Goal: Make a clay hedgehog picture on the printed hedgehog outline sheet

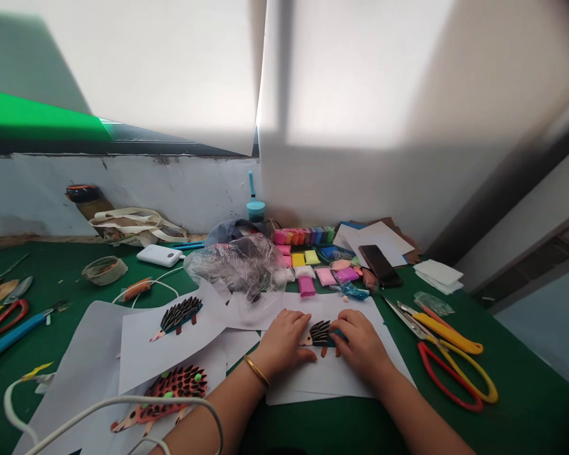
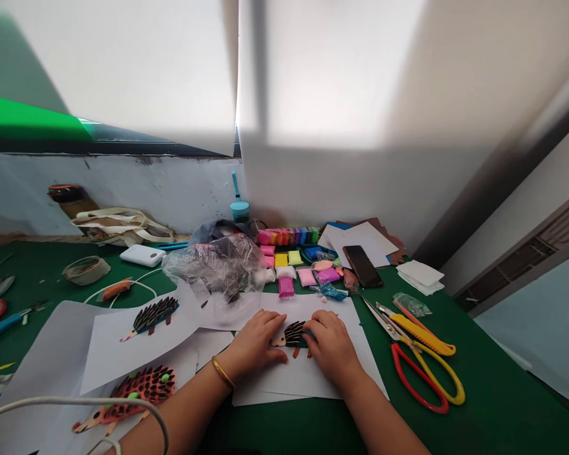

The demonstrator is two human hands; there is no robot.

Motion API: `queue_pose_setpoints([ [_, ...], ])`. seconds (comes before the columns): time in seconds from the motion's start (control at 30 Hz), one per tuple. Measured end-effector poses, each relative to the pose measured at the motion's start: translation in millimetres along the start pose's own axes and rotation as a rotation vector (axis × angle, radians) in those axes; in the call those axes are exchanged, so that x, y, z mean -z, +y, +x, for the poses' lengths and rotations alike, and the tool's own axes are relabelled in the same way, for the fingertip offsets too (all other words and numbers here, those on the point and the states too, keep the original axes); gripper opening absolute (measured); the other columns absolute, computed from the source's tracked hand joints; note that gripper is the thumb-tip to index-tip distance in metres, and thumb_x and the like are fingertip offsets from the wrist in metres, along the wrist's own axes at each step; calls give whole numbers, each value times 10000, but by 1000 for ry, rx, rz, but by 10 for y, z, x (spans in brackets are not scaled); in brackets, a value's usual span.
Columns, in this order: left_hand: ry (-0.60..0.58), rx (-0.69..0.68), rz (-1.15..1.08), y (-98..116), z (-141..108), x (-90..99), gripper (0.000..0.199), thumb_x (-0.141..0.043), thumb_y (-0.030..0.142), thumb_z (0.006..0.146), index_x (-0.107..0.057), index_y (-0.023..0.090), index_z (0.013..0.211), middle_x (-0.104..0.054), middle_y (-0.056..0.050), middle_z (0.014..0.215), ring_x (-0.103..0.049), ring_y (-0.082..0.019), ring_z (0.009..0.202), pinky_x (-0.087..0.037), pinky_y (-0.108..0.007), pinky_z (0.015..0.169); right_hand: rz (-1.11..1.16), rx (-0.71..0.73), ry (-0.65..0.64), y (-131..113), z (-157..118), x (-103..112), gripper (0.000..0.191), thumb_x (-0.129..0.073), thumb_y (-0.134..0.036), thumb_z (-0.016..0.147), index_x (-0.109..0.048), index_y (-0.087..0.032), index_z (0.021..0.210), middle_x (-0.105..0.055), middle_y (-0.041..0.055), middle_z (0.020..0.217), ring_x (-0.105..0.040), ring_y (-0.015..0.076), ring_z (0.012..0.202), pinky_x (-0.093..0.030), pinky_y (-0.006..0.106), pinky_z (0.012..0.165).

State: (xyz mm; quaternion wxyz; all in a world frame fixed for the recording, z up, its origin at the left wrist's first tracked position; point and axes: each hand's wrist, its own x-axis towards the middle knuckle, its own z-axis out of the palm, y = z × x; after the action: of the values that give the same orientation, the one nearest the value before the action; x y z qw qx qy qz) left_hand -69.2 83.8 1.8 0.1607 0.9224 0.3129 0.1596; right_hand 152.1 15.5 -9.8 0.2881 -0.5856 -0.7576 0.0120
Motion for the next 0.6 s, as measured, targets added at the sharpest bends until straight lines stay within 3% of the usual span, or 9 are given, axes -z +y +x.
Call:
queue_pose_setpoints([
  [0.33, -9, 5, 0, -2, 5, 3, 872, -883, 494, 596, -503, 192, 1321, -598, -111, 1236, -537, -306, 1151, -366, -457, 1074, 96, -40, -43, 85, -4, 16, 91, -577, -207, 860, -664, -222, 842, -599, 60, 924, -552, 227, 893, -432, 355, 783],
  [0.6, -10, 9, -1, 13, 3, 6, 881, -892, 485, 584, -505, 189, 1318, -600, -107, 1239, -538, -301, 1148, -371, -451, 1069, 13, -11, -35, 15, 18, -15, 127, -530, -159, 877, -629, -210, 816, -607, 62, 916, -545, 216, 865, -415, 348, 775],
])
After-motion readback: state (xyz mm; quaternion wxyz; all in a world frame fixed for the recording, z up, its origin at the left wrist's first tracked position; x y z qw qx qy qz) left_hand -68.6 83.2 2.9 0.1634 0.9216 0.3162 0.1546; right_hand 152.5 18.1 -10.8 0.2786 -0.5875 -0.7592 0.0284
